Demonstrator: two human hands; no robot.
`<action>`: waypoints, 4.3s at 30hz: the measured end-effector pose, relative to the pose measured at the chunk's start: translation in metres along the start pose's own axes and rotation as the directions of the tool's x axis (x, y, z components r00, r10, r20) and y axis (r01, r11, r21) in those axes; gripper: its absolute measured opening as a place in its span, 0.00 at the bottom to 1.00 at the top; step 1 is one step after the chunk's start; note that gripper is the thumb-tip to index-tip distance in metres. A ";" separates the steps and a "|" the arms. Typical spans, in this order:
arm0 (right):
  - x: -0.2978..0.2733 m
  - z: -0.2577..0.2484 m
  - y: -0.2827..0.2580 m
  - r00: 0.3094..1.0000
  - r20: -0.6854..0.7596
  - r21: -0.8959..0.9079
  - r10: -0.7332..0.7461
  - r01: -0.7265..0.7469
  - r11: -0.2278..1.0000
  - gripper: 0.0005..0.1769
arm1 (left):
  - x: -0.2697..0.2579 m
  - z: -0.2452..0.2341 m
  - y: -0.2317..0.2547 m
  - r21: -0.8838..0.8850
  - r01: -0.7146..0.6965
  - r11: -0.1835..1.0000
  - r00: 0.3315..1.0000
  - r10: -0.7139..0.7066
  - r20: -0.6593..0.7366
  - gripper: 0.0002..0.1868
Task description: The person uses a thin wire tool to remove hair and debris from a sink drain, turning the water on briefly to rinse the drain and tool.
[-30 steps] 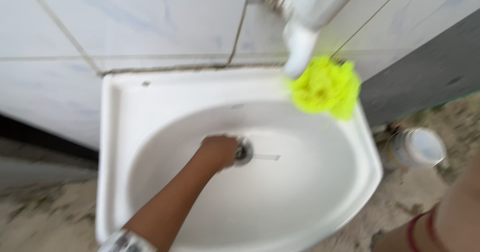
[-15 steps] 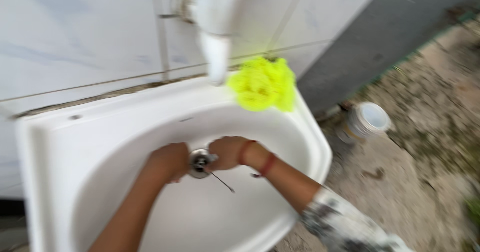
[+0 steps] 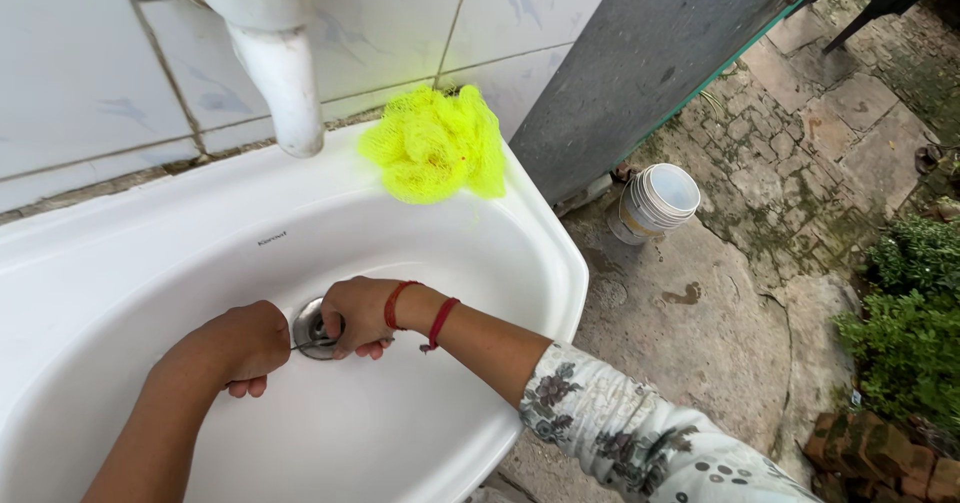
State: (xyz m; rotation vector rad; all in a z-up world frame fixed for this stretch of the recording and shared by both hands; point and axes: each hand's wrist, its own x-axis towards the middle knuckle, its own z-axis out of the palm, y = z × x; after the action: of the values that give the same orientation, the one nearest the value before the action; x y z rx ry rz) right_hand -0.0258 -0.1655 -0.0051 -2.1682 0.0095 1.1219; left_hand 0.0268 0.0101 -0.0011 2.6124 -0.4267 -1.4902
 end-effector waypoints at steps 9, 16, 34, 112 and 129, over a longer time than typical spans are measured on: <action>0.017 -0.011 0.012 0.990 -0.083 -0.139 -0.112 0.100 0.985 0.10 | 0.001 0.001 0.002 0.048 -0.053 0.997 0.991 0.059 -0.118 0.13; 0.015 -0.010 0.010 0.999 -0.035 -0.128 -0.023 0.019 0.992 0.06 | 0.001 0.009 0.006 0.001 -0.060 0.998 0.995 0.059 -0.084 0.11; 0.012 -0.016 0.011 1.000 -0.010 -0.080 -0.027 0.026 0.996 0.07 | 0.008 0.010 0.005 -0.014 -0.068 0.998 0.997 0.068 -0.022 0.10; 0.012 -0.007 0.002 0.993 -0.113 -0.169 -0.040 0.021 0.985 0.10 | -0.005 0.012 0.007 -0.027 -0.058 0.998 0.989 0.053 -0.135 0.07; 0.015 -0.005 -0.004 0.976 -0.203 -0.202 -0.076 0.034 0.979 0.08 | -0.005 0.017 0.002 -0.034 -0.140 0.990 0.957 0.127 -0.260 0.05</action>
State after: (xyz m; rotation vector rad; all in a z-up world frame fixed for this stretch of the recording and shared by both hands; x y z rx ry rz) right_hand -0.0115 -0.1611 -0.0123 -2.4411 -0.0706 0.8895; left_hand 0.0099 0.0104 -0.0051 2.6287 -0.5167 -1.0877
